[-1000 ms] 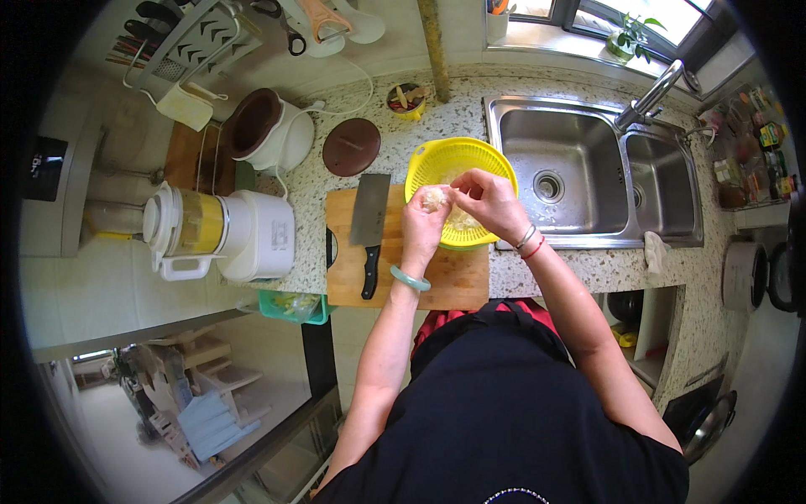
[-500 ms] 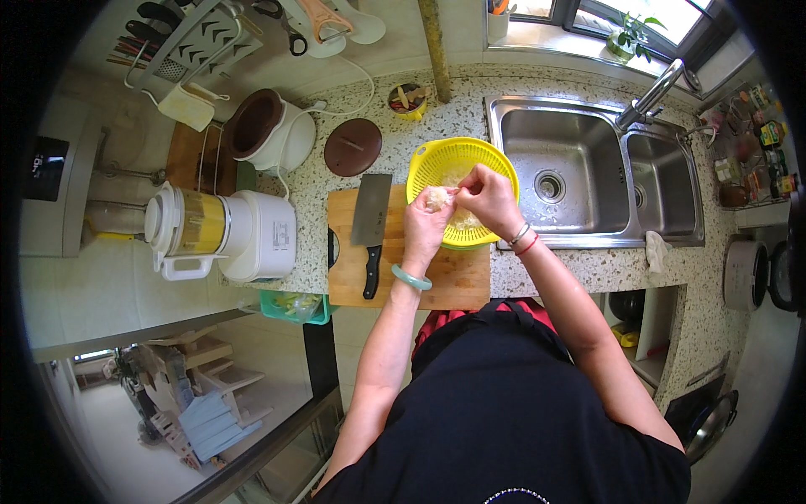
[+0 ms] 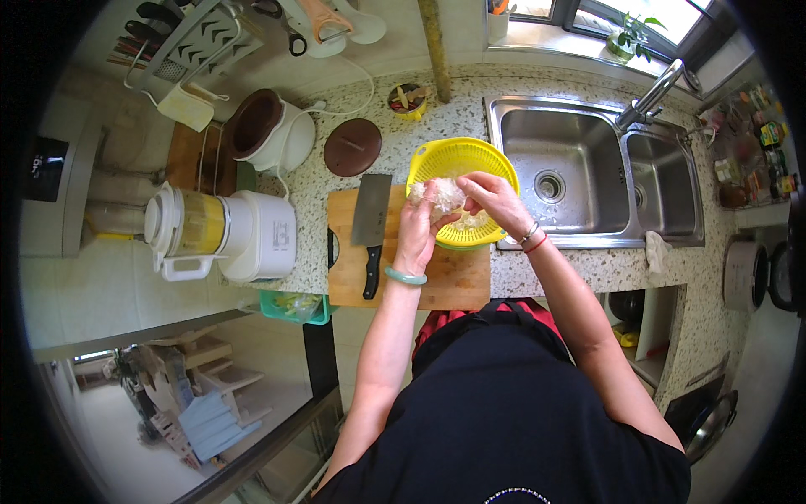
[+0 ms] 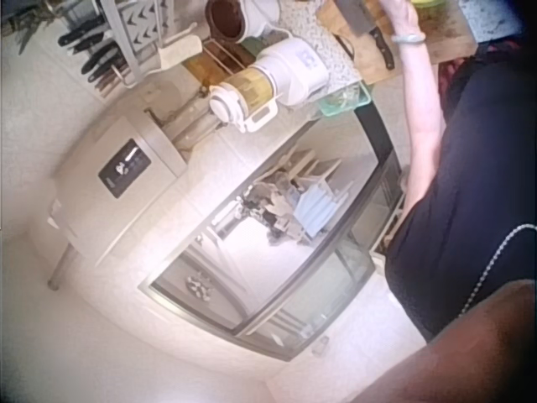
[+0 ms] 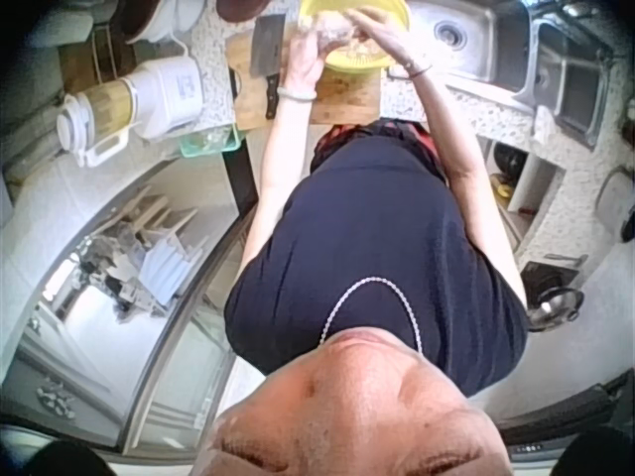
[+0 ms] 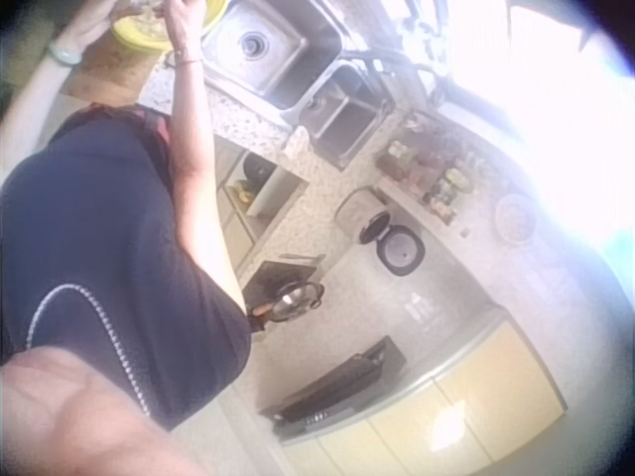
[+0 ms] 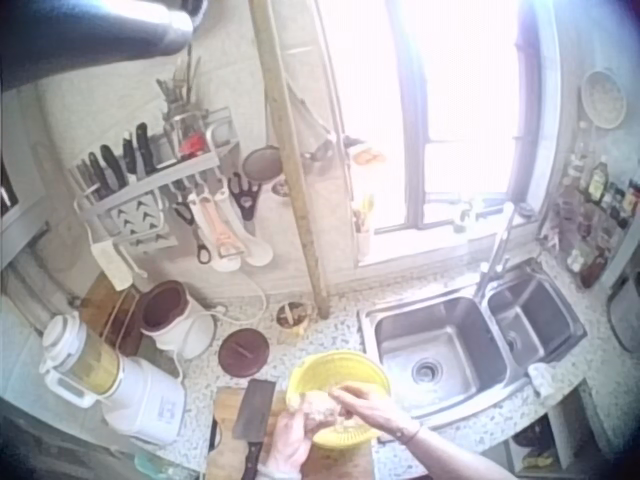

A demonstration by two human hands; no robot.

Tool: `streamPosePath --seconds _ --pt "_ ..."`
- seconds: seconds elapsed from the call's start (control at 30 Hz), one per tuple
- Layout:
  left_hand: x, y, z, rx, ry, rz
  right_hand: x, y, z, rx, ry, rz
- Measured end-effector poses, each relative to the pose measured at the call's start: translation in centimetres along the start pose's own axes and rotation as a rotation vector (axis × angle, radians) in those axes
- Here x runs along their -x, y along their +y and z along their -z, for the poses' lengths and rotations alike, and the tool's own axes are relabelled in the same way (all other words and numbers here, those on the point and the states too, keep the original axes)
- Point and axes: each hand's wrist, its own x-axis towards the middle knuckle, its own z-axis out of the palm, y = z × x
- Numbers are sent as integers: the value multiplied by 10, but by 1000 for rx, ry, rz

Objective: The person stands at a kitchen counter and uses both hands to separate and fluff a white, fibrous food item inside a yellow colander. The person repeatedly picks up small portions of the material, pulls it apart, and returns it to the colander. The task continues for the duration of the clip without a visible final state or transfer to another container.

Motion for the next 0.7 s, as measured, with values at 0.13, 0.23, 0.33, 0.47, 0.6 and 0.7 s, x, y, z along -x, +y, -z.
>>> streamPosePath --seconds 0.13,0.23,0.33,0.47,0.6,0.7 --pt "1 2 -7 10 -24 6 -2 6 -2 85 59 193" --pt "3 4 -9 41 -52 11 -1 1 -2 297 140 316" --pt "2 1 -7 36 -64 20 0 -4 -4 417 205 397" --pt "0 -2 -7 20 -77 18 0 -6 -6 539 255 450" --pt "-5 -9 -2 13 -82 6 -2 -3 -6 555 278 439" --pt "-6 -9 1 -4 -95 -5 -3 -1 -5 478 261 402"
